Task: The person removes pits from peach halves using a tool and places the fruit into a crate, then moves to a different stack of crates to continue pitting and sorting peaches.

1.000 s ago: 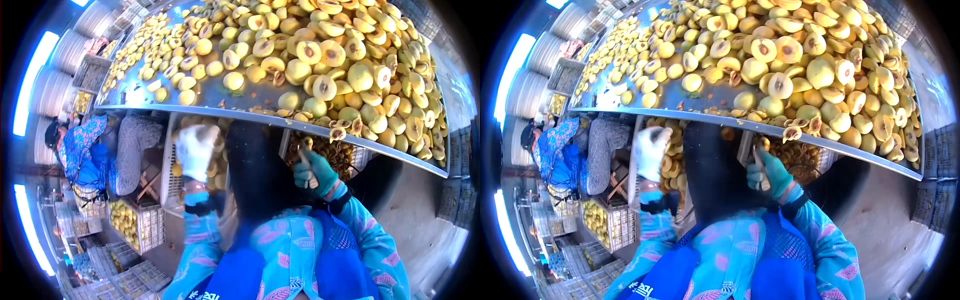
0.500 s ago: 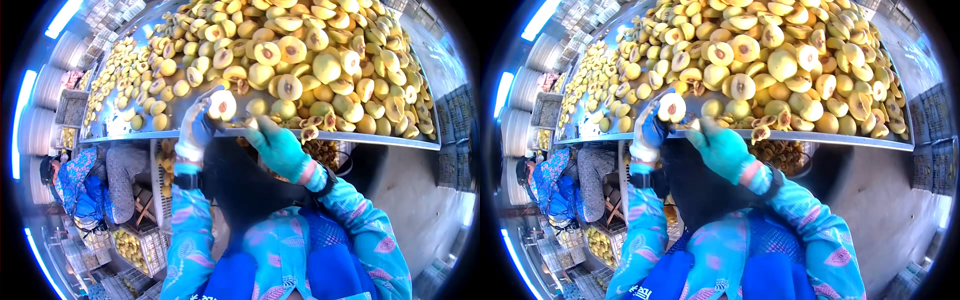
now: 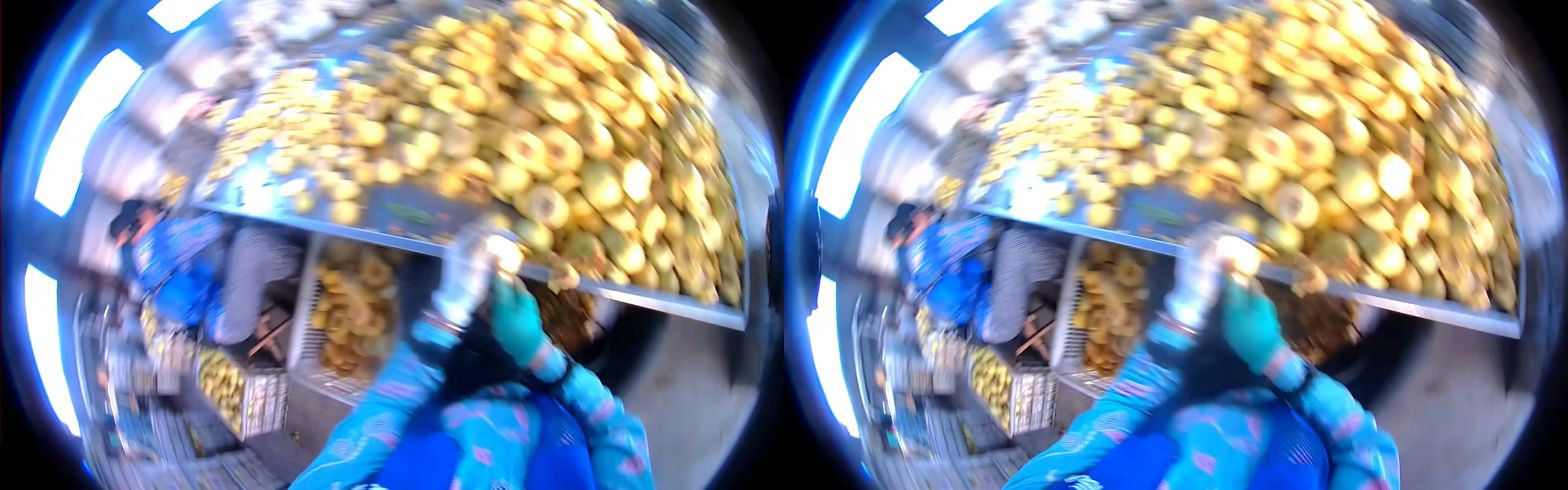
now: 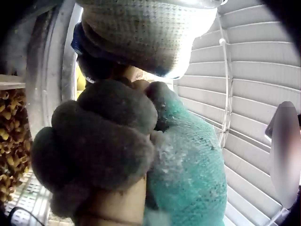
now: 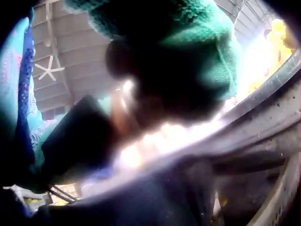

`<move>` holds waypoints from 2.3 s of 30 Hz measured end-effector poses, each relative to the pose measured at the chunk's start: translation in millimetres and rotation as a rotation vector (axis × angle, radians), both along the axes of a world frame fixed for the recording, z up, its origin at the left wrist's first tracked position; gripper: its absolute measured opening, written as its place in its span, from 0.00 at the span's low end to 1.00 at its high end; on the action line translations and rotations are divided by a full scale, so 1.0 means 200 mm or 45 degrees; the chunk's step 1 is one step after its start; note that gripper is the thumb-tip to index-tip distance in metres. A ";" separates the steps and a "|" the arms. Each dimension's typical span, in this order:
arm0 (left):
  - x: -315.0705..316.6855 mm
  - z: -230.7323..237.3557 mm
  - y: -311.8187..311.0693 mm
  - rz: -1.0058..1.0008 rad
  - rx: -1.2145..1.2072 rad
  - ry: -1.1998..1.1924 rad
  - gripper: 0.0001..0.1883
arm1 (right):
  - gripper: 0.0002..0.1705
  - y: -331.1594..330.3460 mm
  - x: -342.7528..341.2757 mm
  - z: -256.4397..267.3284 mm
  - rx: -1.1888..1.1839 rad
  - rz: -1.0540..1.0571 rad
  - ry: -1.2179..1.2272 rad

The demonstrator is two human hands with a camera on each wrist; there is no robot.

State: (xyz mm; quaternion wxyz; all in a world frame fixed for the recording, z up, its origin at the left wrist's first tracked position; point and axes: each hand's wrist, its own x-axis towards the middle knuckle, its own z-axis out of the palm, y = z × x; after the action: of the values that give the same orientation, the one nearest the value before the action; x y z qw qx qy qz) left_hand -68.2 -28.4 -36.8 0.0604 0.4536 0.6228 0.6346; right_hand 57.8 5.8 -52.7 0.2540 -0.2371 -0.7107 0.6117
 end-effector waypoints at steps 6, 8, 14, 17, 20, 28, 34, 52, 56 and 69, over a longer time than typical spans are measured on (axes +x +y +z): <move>0.11 0.12 -0.01 -0.301 -0.049 -1.121 0.08 | 0.24 0.03 0.11 0.27 -1.400 0.427 -0.074; 0.11 0.10 -0.03 -0.314 -0.008 -1.138 0.08 | 0.25 0.08 0.12 0.21 -1.601 0.622 -0.020; 0.15 0.20 -0.26 -0.063 0.013 -0.715 0.14 | 0.26 0.03 0.12 0.21 -2.231 1.315 0.212; 0.08 0.26 -0.48 0.098 0.299 -1.566 0.24 | 0.26 -0.02 0.16 0.21 -2.242 1.455 0.235; -0.30 0.11 -0.78 0.793 -0.384 -0.696 0.24 | 0.24 0.06 0.18 -0.01 -2.261 1.019 0.125; -0.65 0.17 0.27 0.450 -1.356 0.784 0.25 | 0.25 0.13 0.20 0.15 -1.686 0.507 -0.436; -0.80 0.13 0.20 0.228 -1.106 0.451 0.33 | 0.23 0.17 0.19 0.24 -1.132 0.321 -0.226; 0.12 0.21 0.07 0.028 -0.036 -0.820 0.15 | 0.22 0.09 0.06 0.22 0.096 -0.105 -0.072; 0.20 0.17 0.08 0.043 0.041 -0.766 0.15 | 0.23 0.05 0.08 0.22 -0.162 -0.077 -0.112; 0.26 0.21 0.10 -0.130 0.142 -0.777 0.14 | 0.23 -0.02 0.10 0.23 -0.382 -0.197 0.094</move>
State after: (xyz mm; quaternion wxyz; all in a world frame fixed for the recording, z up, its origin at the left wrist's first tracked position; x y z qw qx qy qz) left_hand -17.1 -9.1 5.0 0.2513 0.2757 0.5164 0.7708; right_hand 76.9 1.9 -6.7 0.2880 -0.3038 -0.5813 0.6977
